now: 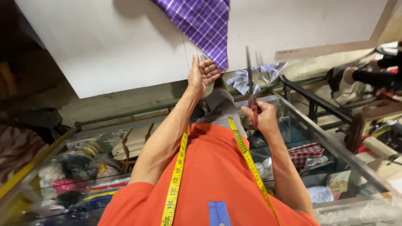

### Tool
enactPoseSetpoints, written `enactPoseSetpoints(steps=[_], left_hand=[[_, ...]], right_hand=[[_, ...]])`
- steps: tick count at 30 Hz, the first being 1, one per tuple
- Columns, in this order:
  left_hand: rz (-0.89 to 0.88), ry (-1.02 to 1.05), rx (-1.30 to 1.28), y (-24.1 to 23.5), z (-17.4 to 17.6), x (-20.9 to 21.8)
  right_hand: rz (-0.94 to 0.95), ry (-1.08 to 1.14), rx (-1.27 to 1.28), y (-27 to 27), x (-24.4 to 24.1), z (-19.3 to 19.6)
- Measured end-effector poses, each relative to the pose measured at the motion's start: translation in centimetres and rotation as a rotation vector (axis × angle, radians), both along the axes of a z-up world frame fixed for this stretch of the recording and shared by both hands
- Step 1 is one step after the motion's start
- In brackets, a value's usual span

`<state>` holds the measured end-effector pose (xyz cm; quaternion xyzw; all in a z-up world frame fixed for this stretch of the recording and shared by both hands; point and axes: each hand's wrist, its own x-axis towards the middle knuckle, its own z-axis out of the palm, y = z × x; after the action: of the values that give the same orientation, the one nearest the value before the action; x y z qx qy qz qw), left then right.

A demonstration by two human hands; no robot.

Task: Cutting strips of purple checkered fabric using scissors on a workbench

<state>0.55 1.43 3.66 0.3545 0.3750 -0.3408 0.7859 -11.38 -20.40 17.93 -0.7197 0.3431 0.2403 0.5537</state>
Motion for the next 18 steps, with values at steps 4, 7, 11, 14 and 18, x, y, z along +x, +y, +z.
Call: enactPoseSetpoints(steps=[4,7,11,14,18], left_hand=[[-0.020,-0.001,0.091,-0.5,-0.1,0.1],[-0.038,-0.014,0.190,-0.9,0.5,0.6],[-0.085,-0.023,0.296,-1.3,-0.1,0.7],[-0.178,-0.028,0.312,-1.5,1.0,1.2],[-0.215,0.006,0.287,-1.5,1.5,1.9]], right_hand=[[-0.074,-0.042,-0.024,-0.2,-1.7,-1.3],[-0.153,-0.065,0.081,0.1,-2.5,-2.7],[-0.163,-0.083,0.125,0.8,-4.0,-4.6],[-0.185,-0.069,0.209,1.2,-4.3,-5.3],[-0.225,-0.014,0.375,1.7,-4.1,-4.0]])
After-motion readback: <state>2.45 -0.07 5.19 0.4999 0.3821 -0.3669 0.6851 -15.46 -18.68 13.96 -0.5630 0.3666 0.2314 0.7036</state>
